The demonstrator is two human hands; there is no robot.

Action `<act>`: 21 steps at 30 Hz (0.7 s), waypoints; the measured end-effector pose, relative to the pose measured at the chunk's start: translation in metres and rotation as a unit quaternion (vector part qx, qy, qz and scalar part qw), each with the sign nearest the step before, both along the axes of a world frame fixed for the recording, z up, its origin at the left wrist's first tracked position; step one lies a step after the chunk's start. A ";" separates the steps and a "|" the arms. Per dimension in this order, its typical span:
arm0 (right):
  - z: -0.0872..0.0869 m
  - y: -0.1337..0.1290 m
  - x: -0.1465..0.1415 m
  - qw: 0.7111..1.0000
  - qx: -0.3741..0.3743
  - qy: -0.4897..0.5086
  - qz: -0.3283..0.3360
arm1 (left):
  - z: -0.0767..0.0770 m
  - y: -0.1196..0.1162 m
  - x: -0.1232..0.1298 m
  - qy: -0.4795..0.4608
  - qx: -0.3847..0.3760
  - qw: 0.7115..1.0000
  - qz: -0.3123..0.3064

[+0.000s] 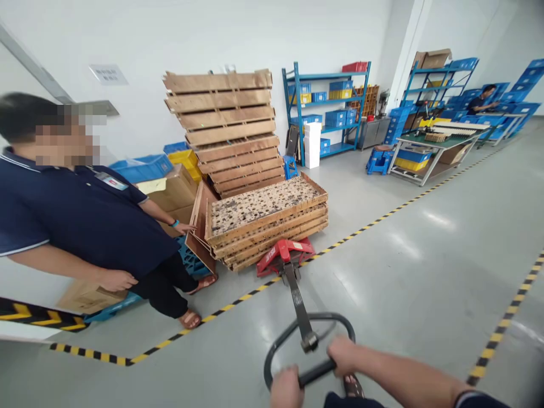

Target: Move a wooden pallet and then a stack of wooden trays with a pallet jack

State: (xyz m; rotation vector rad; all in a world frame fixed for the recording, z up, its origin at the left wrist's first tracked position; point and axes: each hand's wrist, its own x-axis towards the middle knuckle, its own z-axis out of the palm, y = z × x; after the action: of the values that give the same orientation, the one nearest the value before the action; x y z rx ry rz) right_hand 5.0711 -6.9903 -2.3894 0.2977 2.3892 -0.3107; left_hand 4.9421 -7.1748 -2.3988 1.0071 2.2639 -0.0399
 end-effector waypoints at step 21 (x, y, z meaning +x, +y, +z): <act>0.088 0.038 -0.069 0.990 0.056 0.123 -0.036 | 0.076 0.043 -0.055 0.099 0.060 0.993 -0.018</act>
State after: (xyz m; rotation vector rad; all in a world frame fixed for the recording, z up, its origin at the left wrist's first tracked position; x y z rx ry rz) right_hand 5.0017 -6.9526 -2.3015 0.4205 2.6488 -0.2584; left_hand 4.8870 -7.1314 -2.3225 1.1514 2.4519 -0.0202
